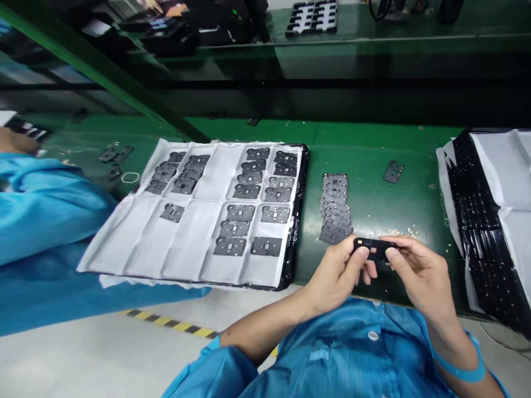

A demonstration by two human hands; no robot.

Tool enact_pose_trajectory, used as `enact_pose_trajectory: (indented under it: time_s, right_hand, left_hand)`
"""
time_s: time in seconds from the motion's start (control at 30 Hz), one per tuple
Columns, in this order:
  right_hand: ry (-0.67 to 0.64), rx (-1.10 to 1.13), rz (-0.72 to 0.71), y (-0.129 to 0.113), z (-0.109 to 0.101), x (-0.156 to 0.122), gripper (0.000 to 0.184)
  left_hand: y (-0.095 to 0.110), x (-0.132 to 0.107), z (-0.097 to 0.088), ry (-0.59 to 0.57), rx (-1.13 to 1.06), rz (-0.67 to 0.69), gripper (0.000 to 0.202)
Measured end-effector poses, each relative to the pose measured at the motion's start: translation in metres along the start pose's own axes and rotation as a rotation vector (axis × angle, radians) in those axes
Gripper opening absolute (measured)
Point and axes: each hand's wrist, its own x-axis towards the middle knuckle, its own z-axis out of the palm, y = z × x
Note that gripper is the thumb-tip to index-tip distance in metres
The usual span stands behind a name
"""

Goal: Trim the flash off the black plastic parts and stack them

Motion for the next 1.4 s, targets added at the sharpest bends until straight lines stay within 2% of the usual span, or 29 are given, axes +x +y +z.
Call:
enact_pose_trajectory:
  time_s: [0.23,0.57,0.8,1.0,1.17,1.4]
  right_hand:
    - [-0.003,0.003,0.006,-0.002,0.002,0.0,0.013]
    - [0.022,0.012,0.07,-0.004,0.007,-0.002,0.015]
    - [0.088,-0.108,-0.062,-0.009,0.01,-0.007,0.013]
    - [0.058,-0.202,-0.209,-0.005,0.011,-0.01,0.019]
    - [0.03,-0.274,-0.305,-0.006,0.01,-0.01,0.025]
    - [0.017,-0.277,-0.318,-0.003,0.009,-0.011,0.026]
  left_hand:
    - [-0.002,0.001,0.003,0.012,-0.07,-0.033,0.043]
    - [0.001,0.004,0.002,-0.038,-0.312,-0.172,0.05]
    - [-0.001,0.006,-0.002,-0.043,-0.335,-0.201,0.043]
    - [-0.002,0.01,-0.004,-0.013,-0.298,-0.214,0.039]
    - [-0.008,0.009,-0.004,-0.006,-0.24,-0.182,0.042]
    - [-0.013,0.005,-0.003,0.045,-0.158,-0.141,0.045]
